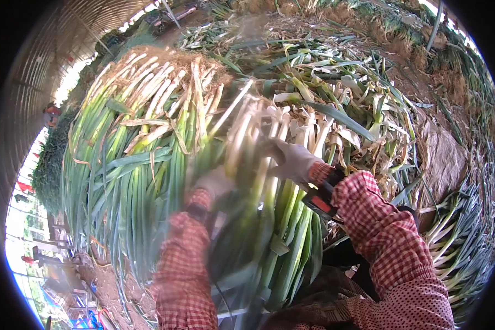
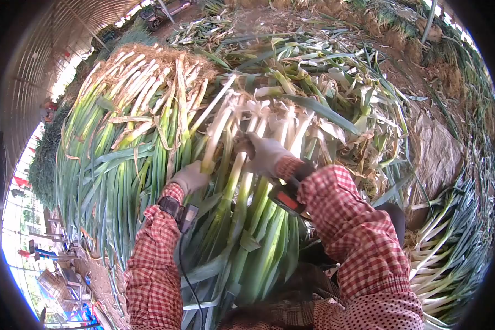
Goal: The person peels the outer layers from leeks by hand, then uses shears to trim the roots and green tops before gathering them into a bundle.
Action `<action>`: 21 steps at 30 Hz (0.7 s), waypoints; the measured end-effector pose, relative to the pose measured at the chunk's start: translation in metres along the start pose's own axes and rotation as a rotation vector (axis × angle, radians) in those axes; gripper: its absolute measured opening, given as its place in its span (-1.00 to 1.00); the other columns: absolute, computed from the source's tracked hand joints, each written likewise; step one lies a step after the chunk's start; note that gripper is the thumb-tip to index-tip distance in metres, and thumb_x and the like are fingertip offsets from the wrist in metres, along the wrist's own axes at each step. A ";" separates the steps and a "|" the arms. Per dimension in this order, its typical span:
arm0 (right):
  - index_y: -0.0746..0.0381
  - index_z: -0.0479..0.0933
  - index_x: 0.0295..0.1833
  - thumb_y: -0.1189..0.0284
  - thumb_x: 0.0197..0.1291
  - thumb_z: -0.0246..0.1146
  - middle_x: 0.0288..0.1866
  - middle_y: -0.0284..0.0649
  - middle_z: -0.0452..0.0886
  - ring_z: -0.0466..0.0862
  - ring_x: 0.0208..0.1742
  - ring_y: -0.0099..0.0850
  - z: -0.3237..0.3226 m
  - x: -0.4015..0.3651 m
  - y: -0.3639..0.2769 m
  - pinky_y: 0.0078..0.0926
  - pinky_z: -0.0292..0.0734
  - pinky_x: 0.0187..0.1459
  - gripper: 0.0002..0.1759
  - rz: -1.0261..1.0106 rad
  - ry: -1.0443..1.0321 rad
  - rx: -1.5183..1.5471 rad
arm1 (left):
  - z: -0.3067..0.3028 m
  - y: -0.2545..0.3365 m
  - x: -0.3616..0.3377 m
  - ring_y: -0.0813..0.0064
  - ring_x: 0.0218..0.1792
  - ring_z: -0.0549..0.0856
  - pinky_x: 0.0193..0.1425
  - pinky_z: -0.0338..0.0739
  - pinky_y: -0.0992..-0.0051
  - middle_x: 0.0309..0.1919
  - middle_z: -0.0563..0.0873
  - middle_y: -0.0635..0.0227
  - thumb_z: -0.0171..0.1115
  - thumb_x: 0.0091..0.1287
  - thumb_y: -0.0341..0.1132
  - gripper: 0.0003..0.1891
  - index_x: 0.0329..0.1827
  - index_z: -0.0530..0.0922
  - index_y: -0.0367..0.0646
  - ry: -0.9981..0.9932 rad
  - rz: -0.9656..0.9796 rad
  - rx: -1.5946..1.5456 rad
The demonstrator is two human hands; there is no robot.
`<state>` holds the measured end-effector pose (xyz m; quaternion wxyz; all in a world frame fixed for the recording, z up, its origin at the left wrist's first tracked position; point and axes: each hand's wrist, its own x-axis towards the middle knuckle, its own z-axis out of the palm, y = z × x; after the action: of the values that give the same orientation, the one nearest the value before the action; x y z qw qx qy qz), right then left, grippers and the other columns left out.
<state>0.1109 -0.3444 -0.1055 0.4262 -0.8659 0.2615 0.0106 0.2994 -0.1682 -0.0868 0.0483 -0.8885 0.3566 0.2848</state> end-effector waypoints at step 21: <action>0.25 0.42 0.30 0.21 -0.04 0.44 -0.19 -0.03 0.73 0.77 -0.20 -0.10 0.003 0.030 -0.035 -0.22 0.68 -0.16 -0.24 0.048 -0.106 -0.173 | 0.086 -0.023 0.004 0.11 -0.07 0.78 0.03 0.65 0.16 -0.16 0.79 0.09 0.38 0.23 -0.05 -0.70 -0.18 0.70 -0.08 0.667 -0.034 -0.202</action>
<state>0.1539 -0.3380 -0.0894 0.3626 -0.8912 0.2575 0.0892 0.2762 -0.1291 -0.1631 -0.1543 -0.9388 0.3079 0.0117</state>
